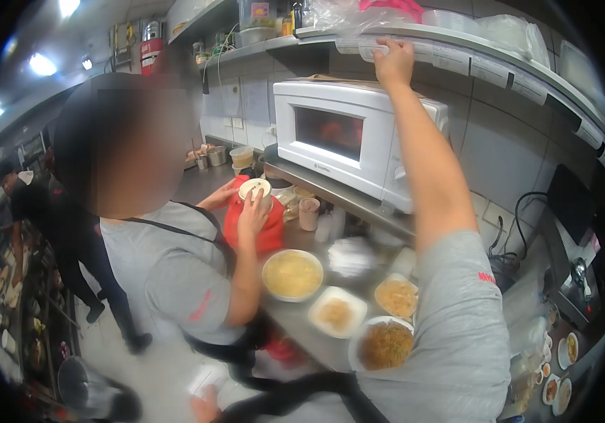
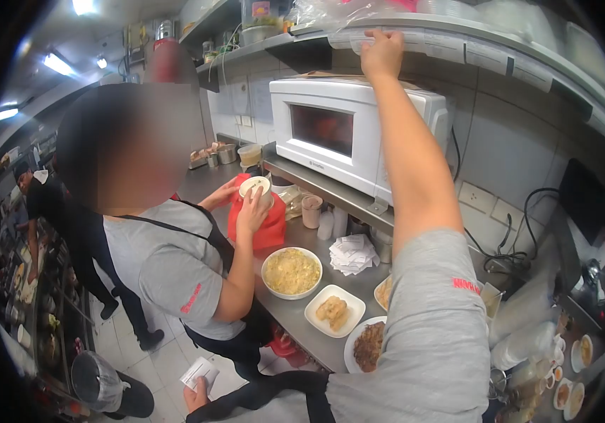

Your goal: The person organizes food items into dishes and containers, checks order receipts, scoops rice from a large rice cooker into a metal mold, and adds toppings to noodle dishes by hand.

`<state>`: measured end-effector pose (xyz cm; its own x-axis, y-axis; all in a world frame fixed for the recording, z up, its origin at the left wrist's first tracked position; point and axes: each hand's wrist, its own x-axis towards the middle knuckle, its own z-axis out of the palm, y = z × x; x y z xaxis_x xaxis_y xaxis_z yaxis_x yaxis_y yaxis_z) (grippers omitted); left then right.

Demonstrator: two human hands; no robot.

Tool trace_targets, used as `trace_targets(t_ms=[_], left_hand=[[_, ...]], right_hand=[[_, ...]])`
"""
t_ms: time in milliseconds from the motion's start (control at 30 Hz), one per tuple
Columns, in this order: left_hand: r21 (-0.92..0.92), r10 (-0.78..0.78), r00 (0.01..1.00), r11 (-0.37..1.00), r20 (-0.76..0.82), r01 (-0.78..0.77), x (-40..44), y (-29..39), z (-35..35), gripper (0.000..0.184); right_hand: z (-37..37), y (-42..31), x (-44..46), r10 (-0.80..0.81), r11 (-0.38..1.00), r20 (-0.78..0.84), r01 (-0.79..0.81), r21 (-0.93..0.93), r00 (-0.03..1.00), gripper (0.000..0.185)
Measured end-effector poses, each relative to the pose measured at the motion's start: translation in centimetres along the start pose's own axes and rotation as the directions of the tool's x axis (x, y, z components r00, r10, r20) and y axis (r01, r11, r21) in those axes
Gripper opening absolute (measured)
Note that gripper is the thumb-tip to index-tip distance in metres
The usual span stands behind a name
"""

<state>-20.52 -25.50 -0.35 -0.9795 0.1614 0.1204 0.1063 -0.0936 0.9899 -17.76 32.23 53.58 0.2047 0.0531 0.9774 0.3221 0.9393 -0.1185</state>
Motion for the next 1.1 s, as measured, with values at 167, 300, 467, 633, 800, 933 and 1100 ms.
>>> trace_targets(t_ms=[167,300,467,633,800,933,1100], left_hand=[[0.069,-0.108,0.99,0.992,0.09,0.102,-0.4,2.4,-0.9,0.04],[0.171,-0.255,0.965,0.955,0.064,0.241,-1.2,3.9,-1.5,0.048],[0.407,-0.398,0.864,0.876,0.309,0.258,-2.0,7.1,-1.7,0.049],[0.096,-0.115,0.546,0.993,0.83,0.063,-3.8,10.1,0.3,0.032],[0.1,-0.021,0.533,0.988,0.846,-0.119,-6.1,7.5,-1.8,0.038],[0.179,-0.097,0.688,0.983,0.719,-0.049,-10.4,5.1,-3.3,0.039],[0.371,-0.331,0.896,0.904,0.296,0.212,-15.7,6.2,-6.6,0.033]], right_hand=[[-7.3,-7.2,-6.5,-0.298,0.92,0.185,0.23,0.317,0.937,0.015],[-18.2,-15.2,-17.5,-0.374,0.836,0.924,-0.404,0.371,0.075,0.022],[-26.2,-19.9,-37.1,-0.653,0.534,0.52,-0.822,-0.199,-0.55,0.051],[-31.0,-27.2,-44.4,-0.558,-0.065,0.699,-0.816,-0.575,-0.448,0.106],[-30.7,-30.0,-48.0,-0.726,-0.458,0.646,-0.538,-0.708,-0.234,0.099],[-30.0,-31.3,-50.2,-0.684,-0.538,0.667,-0.415,-0.734,-0.294,0.068],[-28.0,-35.4,-51.2,-0.595,-0.399,0.642,-0.516,-0.758,-0.482,0.032]])
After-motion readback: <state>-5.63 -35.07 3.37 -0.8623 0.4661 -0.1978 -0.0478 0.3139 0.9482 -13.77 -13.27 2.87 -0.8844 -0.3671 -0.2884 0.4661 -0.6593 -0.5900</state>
